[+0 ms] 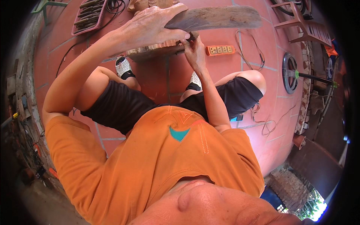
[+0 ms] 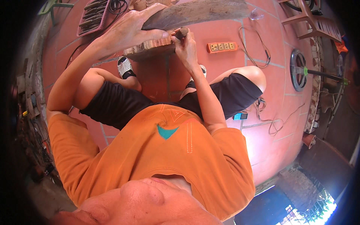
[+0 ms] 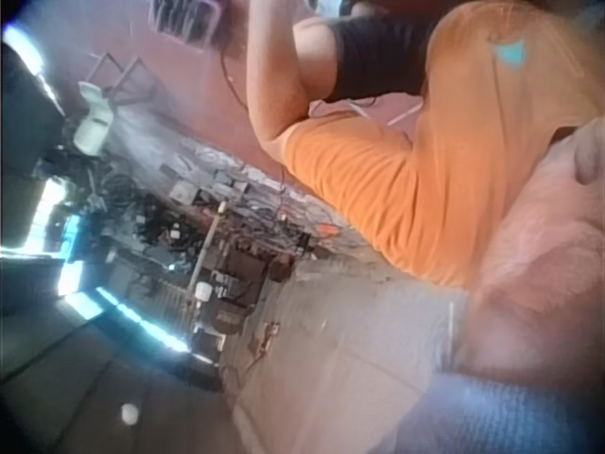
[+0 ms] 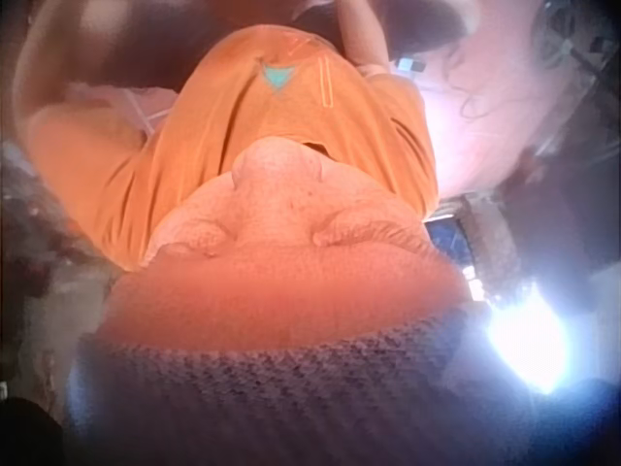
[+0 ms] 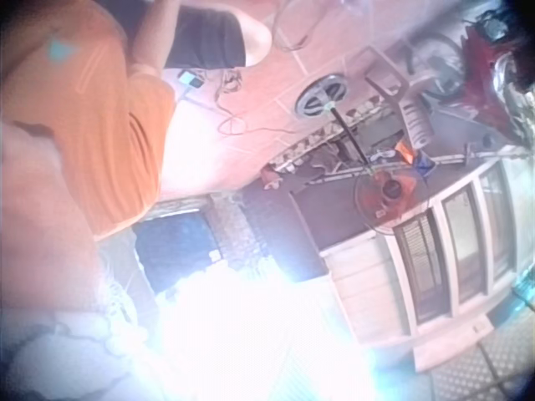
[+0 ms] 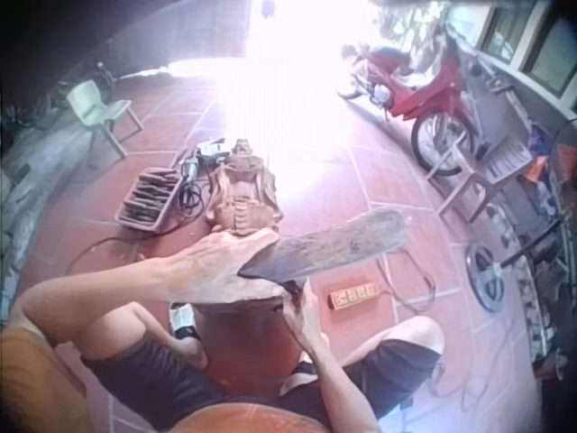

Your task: The person carves a wooden block using a chisel and mallet, repeatedly striking the chisel to shape the wood. The person adjusts the chisel position and continues carving throughout the clip.

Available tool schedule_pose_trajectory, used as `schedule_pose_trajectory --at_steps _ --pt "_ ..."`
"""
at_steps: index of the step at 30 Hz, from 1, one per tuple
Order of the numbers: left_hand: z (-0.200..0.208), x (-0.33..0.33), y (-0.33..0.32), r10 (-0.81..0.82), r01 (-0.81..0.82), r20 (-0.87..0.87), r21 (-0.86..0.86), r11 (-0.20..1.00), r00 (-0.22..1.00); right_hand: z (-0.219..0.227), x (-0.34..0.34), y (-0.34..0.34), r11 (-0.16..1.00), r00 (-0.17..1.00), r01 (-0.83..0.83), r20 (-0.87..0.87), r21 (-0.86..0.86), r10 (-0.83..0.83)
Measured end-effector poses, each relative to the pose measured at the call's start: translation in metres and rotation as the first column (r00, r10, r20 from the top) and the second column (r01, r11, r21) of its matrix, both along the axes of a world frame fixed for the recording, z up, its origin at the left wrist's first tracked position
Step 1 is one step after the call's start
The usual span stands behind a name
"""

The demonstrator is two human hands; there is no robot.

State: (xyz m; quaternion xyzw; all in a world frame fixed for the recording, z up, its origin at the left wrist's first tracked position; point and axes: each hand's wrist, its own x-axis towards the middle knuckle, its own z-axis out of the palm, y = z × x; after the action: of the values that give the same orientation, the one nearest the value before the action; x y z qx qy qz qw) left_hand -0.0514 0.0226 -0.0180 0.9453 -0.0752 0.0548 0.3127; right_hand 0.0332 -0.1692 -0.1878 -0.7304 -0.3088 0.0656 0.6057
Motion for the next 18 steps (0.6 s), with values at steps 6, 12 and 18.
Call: schedule_pose_trajectory --at_steps 6,12,18 --pt "-0.009 0.003 0.008 -0.026 0.105 -0.281 0.27 0.957 0.959 -0.006 0.006 -0.001 0.999 0.996 -0.031 -0.085 -0.039 0.028" --pt "-0.008 0.003 0.019 0.067 0.014 -0.257 0.302 0.953 0.964 -0.01 0.04 -0.01 0.976 0.867 0.115 -0.498 0.183 -0.009" --pt "0.0 0.001 0.026 0.118 -0.04 -0.26 0.286 0.957 0.958 0.008 0.044 -0.022 0.943 0.857 0.21 -0.512 0.259 -0.05"
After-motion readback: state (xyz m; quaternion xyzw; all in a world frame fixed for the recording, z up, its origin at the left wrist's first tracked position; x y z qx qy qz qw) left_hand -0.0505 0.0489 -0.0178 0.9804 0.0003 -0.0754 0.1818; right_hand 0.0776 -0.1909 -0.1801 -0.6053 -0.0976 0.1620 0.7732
